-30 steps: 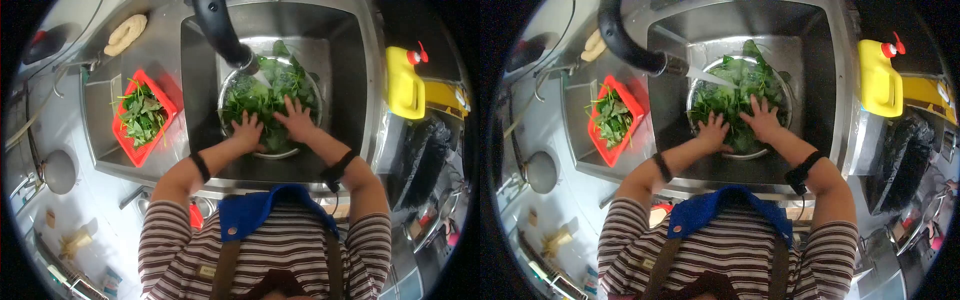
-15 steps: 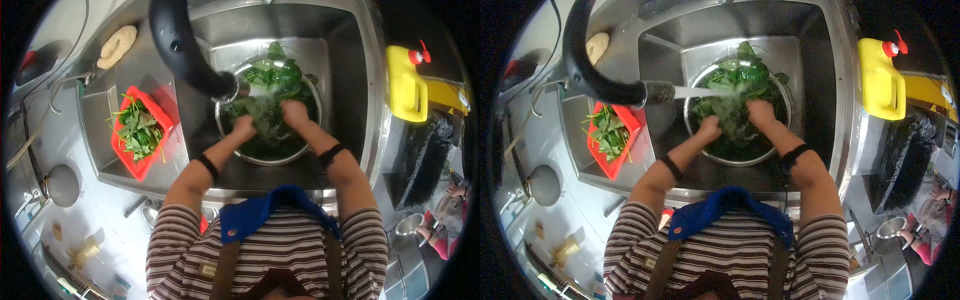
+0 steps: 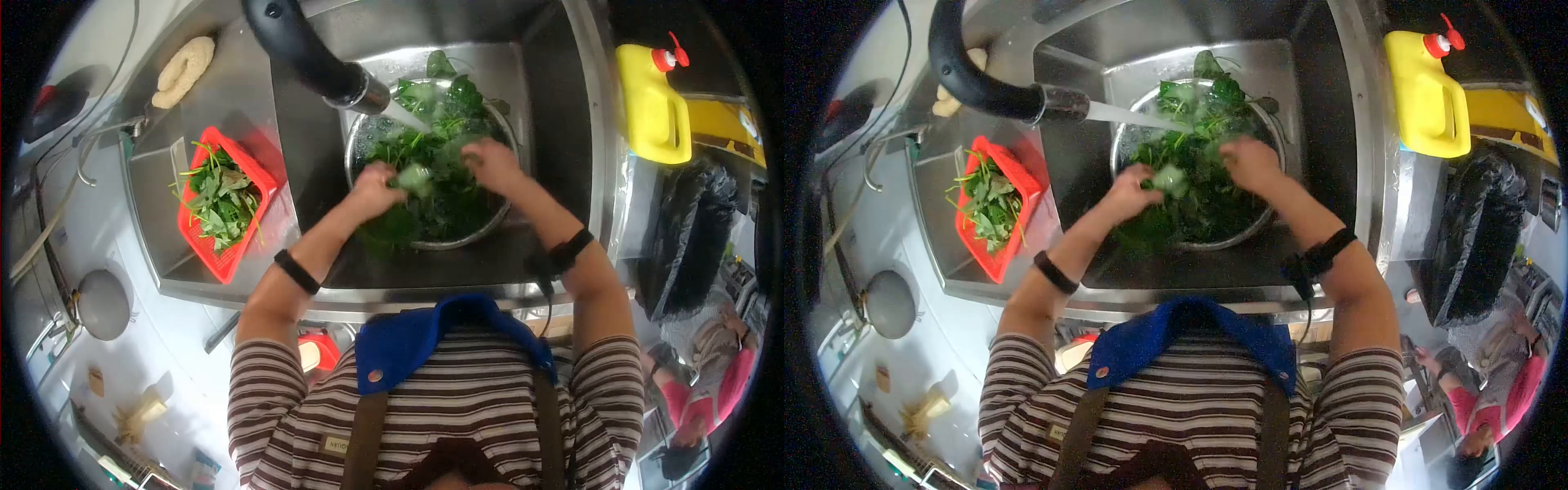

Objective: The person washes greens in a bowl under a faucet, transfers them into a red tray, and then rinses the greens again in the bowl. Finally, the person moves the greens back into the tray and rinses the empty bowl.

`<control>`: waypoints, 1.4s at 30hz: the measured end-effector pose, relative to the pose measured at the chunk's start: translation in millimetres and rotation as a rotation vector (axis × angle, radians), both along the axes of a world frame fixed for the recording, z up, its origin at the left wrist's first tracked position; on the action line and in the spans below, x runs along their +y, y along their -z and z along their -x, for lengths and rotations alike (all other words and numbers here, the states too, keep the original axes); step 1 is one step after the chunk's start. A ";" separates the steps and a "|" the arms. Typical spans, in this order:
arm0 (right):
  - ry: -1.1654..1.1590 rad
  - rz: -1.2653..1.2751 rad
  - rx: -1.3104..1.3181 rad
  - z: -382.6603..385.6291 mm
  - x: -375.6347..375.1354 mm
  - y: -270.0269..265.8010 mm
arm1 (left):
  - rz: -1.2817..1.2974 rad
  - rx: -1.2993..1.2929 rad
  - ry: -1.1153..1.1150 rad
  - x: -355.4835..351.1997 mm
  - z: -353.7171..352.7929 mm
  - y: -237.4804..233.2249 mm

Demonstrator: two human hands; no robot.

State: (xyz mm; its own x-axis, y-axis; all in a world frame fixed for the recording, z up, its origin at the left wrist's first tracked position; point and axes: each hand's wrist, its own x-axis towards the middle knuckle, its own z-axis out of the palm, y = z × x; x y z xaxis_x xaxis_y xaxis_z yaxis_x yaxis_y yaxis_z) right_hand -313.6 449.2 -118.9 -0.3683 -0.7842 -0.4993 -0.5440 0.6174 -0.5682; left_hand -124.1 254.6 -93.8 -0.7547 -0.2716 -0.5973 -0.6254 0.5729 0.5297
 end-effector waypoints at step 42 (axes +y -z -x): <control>-0.562 -0.245 0.148 -34.7 -8.3 64.8 | 0.388 -0.310 0.778 52.1 33.2 72.1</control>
State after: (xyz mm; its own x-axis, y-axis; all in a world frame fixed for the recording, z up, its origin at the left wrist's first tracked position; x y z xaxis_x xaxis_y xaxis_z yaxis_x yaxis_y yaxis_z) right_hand -278.9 440.8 -183.7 -0.0118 -0.7473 -0.6644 -0.8851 0.3169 -0.3407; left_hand -157.3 306.7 -165.9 -0.6301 0.0213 -0.7763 -0.0715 0.9938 0.0854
